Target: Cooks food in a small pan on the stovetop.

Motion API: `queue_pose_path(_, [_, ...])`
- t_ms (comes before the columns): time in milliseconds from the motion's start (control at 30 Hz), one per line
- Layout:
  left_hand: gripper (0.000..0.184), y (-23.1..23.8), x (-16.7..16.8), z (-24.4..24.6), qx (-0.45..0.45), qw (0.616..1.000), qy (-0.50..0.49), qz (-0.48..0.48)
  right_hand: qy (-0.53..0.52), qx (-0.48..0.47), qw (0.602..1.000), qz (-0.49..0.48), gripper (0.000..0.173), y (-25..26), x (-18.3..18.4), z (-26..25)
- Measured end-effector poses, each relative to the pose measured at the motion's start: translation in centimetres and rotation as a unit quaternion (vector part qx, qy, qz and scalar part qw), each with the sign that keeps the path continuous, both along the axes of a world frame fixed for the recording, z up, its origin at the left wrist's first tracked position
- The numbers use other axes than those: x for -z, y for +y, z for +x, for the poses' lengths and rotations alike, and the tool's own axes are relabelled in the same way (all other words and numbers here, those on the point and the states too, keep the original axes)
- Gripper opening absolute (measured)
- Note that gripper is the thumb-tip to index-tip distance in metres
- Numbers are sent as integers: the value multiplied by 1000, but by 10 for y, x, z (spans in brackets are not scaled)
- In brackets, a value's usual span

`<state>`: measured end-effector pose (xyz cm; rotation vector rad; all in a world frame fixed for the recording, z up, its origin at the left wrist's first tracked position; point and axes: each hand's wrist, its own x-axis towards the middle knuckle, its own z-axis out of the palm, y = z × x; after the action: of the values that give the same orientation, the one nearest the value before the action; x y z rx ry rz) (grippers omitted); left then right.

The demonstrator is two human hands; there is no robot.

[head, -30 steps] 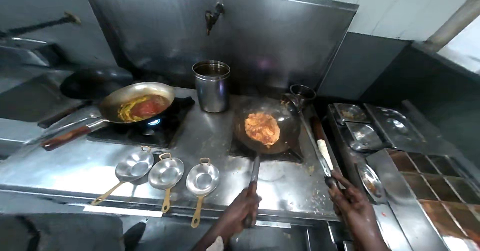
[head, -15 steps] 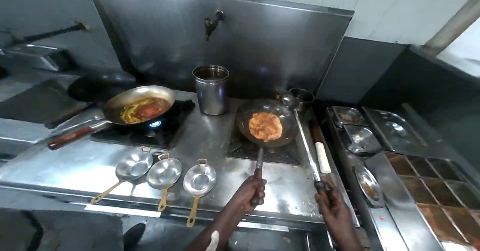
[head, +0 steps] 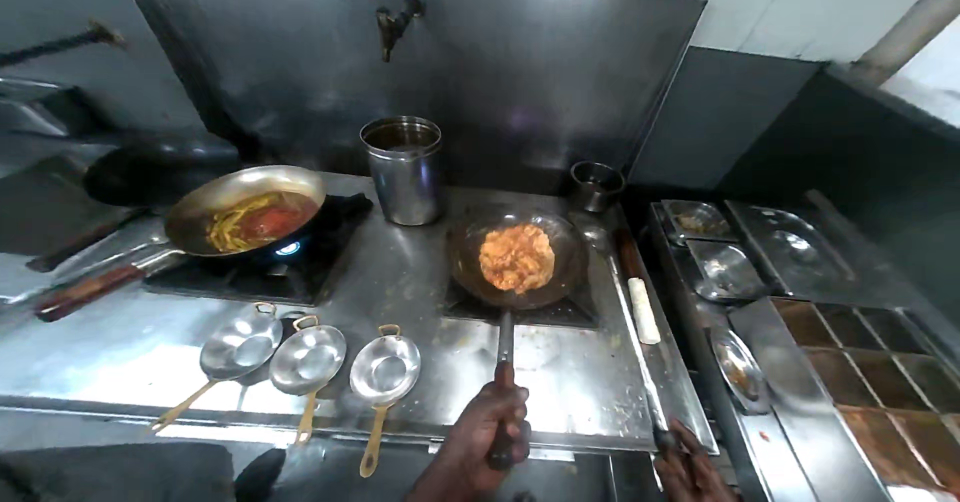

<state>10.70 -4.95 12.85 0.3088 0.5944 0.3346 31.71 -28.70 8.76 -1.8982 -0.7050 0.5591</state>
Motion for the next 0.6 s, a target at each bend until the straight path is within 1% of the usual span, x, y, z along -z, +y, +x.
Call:
queue_pose_path(33, [3, 2, -11, 4, -6, 1000, -8, -13, -2, 3, 1000, 4, 65, -7, -1, 3])
queue_pose_path(100, [6, 22, -28, 29, -31, 999, 10, -26, -1, 18, 1000, 2, 66, -6, -1, 8])
queue_pose_path(133, [7, 37, -31, 45, -38, 999, 20, -17, 2, 32, 999, -2, 66, 1, -3, 10])
queue_pose_path(200, [7, 70, -36, 74, -33, 998, 24, 52, 14, 52, 999, 5, 63, 23, -11, 21])
queue_pose_path(233, [6, 81, -39, 80, -32, 995, 26, 87, 23, 58, 998, 19, 62, 31, -14, 25])
queue_pose_path(300, [7, 79, -40, 68, -11, 990, 20, 138, 31, 68, 996, 43, 62, 27, -17, 26])
queue_pose_path(333, [8, 66, -36, 52, 0, 988, 22, 152, 22, 70, 996, 46, 62, 17, -19, 25])
queue_pose_path(367, [11, 46, -26, 31, 0, 989, 21, 149, 8, 69, 997, 41, 63, 3, -22, 24])
queue_pose_path(400, [11, 28, -20, 13, -2, 989, 17, 144, -10, 65, 997, 40, 65, -7, -24, 28])
queue_pose_path(433, [12, 18, -17, 1, -2, 990, 3, 138, -28, 62, 997, 46, 67, -10, -23, 35])
queue_pose_path(500, [10, 10, -15, -8, 4, 994, -5, 107, -46, 75, 996, 34, 65, -14, -19, 37])
queue_pose_path(533, [9, 12, -18, -7, 2, 996, 1, 89, -42, 82, 995, 26, 64, -13, -19, 36])
queue_pose_path(600, [13, 23, -24, 5, 12, 997, 4, 79, -27, 93, 995, 39, 63, -3, -20, 39])
